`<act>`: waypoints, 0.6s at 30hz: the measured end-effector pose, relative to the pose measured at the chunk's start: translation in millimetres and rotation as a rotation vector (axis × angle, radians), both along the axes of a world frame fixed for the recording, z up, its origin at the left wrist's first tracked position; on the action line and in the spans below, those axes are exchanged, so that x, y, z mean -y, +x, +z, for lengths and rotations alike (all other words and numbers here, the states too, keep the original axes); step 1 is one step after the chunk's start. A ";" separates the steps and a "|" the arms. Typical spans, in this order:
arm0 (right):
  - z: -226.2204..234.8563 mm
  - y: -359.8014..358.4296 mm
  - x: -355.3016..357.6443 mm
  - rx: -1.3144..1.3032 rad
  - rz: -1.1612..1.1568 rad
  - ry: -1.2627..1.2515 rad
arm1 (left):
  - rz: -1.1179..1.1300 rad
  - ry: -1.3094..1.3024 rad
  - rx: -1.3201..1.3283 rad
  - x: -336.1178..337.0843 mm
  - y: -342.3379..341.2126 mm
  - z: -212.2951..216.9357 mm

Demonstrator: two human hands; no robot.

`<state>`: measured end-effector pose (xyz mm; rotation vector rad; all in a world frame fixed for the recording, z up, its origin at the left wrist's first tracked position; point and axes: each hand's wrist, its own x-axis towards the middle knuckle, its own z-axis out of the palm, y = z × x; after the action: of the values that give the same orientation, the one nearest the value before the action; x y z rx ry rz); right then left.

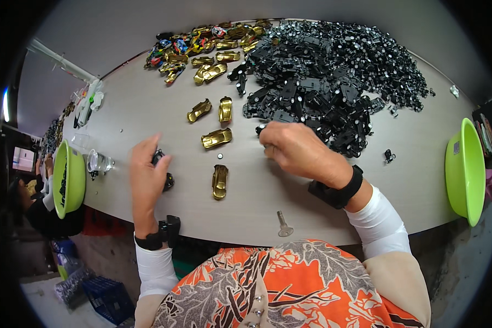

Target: The person assembles miniature toy cars by hand, picking up gold-colored car bodies and black chassis parts from piles on a table. They fit the components together and place the finished units on the table.

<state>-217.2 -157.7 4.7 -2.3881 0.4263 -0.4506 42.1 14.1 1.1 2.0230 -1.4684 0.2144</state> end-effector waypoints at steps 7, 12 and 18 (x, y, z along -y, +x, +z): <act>8.1 -5.7 12.7 0.115 -0.109 -0.036 | -0.332 0.185 -0.039 58.4 -38.2 -5.4; 10.8 -8.8 19.8 0.132 -0.137 -0.066 | -0.252 0.200 -0.154 73.0 -41.3 -15.5; 1.1 -10.2 12.3 -0.147 -0.115 -0.274 | -0.177 0.164 -0.944 71.7 -41.4 -10.9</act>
<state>-227.4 -170.0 5.8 -2.6824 0.6047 -0.4075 0.7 -57.5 -9.8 1.6908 -1.0328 -0.8462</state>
